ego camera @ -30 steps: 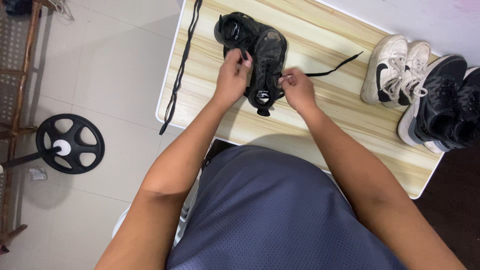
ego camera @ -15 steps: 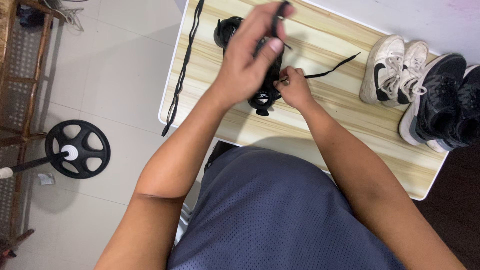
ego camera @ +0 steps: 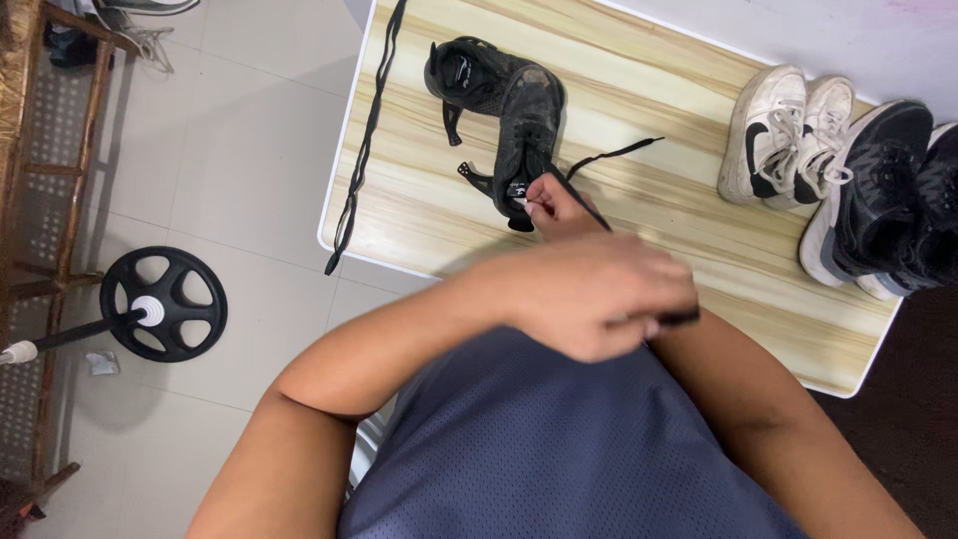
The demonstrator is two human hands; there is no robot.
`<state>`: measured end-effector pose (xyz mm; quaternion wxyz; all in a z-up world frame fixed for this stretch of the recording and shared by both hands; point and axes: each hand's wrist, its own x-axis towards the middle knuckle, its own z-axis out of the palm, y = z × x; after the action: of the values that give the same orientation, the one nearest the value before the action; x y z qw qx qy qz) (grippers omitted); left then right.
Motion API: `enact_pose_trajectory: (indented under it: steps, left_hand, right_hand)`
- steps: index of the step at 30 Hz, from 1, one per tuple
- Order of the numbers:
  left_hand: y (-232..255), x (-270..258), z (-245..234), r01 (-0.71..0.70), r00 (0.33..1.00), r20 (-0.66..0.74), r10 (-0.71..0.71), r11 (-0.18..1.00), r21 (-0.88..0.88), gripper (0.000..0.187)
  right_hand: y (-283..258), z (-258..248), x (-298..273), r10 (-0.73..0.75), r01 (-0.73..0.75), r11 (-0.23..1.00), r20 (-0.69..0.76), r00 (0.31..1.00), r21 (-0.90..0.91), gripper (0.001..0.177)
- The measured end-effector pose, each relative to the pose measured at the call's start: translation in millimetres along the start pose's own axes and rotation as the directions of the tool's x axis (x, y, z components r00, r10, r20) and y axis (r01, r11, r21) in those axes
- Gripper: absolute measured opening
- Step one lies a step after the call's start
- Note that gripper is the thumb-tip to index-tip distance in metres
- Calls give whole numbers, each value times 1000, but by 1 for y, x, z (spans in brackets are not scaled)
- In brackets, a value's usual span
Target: The person threads a black shoelace through the eyelets of a black sneaker on a table, pulling the lace through each eyelet in sequence. The person adjusts the lace ends and continues threading until the lacing is complete.
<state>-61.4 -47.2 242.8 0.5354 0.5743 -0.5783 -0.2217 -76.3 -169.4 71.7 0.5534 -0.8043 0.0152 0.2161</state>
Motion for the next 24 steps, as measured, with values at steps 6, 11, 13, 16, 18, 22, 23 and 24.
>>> enact_pose_trajectory:
  steps: [6,11,13,16,18,22,23,24]
  left_hand:
    - [-10,7,38,-19,994,102,29,994,-106,12]
    - [-16,7,47,4,992,123,13,991,-137,11]
    - [-17,6,47,-16,995,100,29,990,-137,11]
    - [-20,-1,42,49,993,110,-33,987,-155,11]
    - [-24,-5,39,78,992,111,-63,988,-133,11]
    - [-43,-17,38,183,970,173,-170,981,-67,11]
    - [-51,-25,38,278,951,154,-269,959,-46,18]
    - [-60,-36,36,371,922,133,-365,928,-27,27]
  right_hand:
    - [43,11,-2,-59,56,998,-78,995,-43,18]
    - [37,13,-4,-130,121,987,-90,987,-102,20]
    - [37,14,-7,-186,172,977,-106,977,-130,20]
    - [38,15,-10,-134,114,983,-139,981,-145,20]
    - [39,14,-10,-110,91,988,-153,982,-128,19]
    - [44,11,-9,-77,66,996,-201,977,-60,17]
    - [45,10,-9,-44,36,998,-222,974,-41,17]
    - [47,8,-10,-69,74,997,-211,975,12,16]
